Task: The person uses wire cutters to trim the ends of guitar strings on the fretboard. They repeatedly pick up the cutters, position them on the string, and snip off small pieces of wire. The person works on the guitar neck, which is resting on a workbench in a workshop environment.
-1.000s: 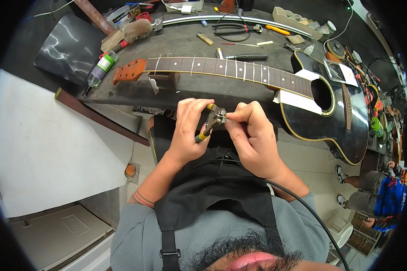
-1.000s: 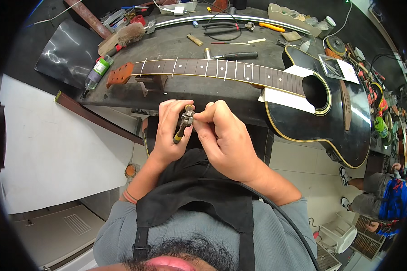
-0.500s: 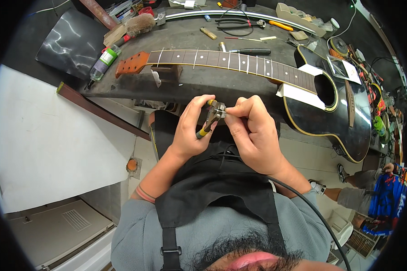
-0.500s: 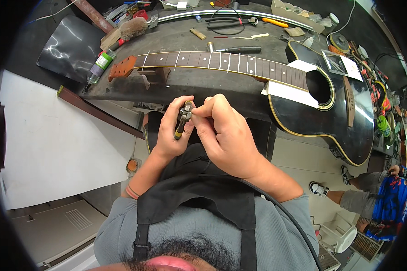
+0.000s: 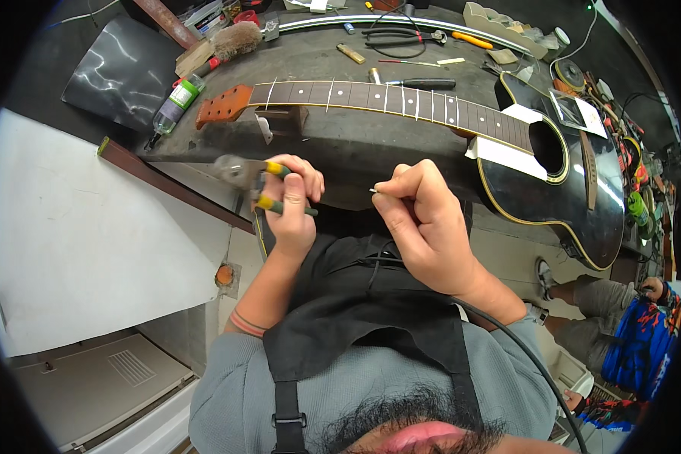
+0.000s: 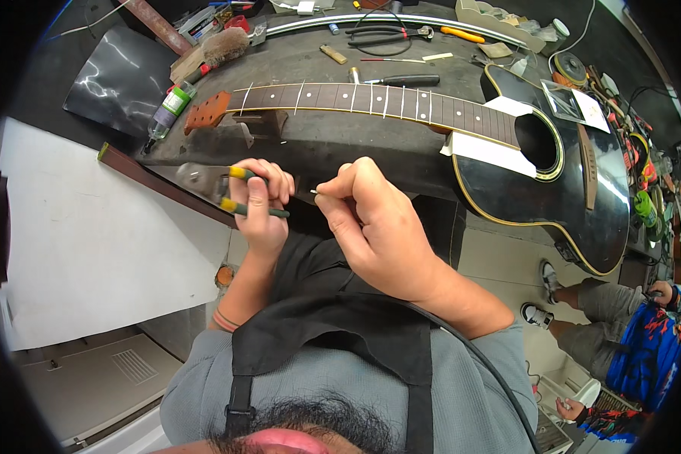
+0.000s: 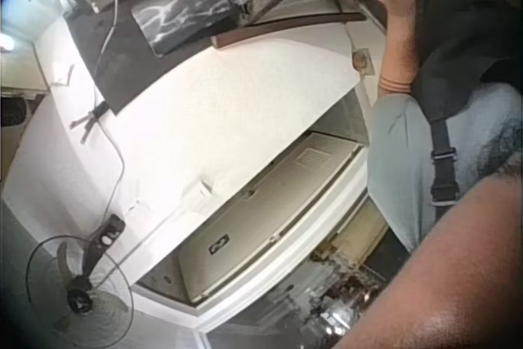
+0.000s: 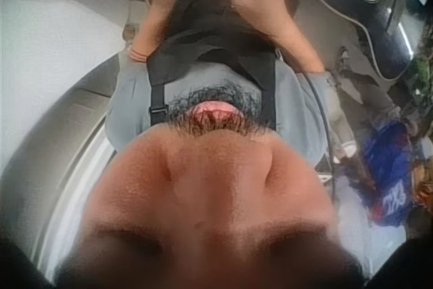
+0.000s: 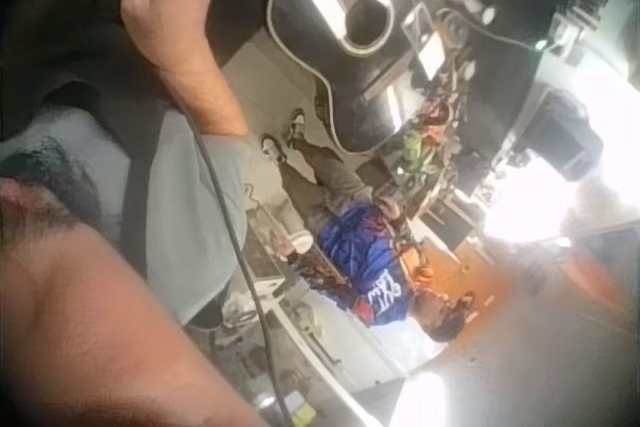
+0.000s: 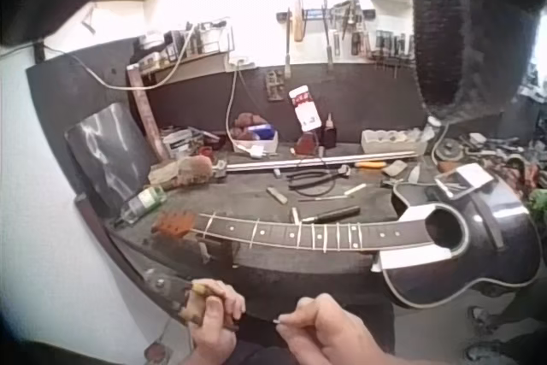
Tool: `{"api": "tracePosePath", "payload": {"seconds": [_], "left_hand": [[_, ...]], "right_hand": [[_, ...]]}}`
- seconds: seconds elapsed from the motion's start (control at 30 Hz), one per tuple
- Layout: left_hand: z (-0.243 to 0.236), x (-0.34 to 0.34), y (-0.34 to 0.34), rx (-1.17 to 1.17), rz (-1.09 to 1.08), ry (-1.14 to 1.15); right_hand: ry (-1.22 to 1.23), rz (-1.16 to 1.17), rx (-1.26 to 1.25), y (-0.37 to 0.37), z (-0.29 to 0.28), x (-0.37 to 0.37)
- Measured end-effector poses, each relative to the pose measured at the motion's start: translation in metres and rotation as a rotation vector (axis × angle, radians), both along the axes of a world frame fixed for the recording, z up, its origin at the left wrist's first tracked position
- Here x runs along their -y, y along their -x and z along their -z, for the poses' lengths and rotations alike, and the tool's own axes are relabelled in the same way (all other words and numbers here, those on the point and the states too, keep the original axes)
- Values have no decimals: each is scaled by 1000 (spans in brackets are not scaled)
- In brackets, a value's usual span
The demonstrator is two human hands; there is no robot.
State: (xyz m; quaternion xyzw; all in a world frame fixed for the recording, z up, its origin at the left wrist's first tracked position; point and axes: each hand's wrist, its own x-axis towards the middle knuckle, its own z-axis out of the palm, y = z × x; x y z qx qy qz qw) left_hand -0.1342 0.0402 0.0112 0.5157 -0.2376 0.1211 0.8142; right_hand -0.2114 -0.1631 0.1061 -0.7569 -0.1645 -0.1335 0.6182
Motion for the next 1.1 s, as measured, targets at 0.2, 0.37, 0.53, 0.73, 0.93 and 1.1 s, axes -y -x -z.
{"api": "tracePosePath", "payload": {"seconds": [0.2, 0.37, 0.53, 0.73, 0.93, 1.1], "left_hand": [[-20, -2, 3, -113, 0, -69], [-17, -1, 7, -181, 44, -125], [-17, 0, 5, -170, 66, -202], [-16, 6, 2, -147, 67, -243], [-27, -2, 12, -281, 269, -286], [-39, 17, 17, -212, 290, -398]], "right_hand": [[-254, -91, -184, -3, -1, 0], [-336, -118, -260, -5, -2, 0], [-311, -89, -253, -6, -3, 0], [-62, 44, -111, -11, -2, 9], [139, 119, -19, -14, 13, 21], [68, 102, -142, -9, 24, 25]]}}
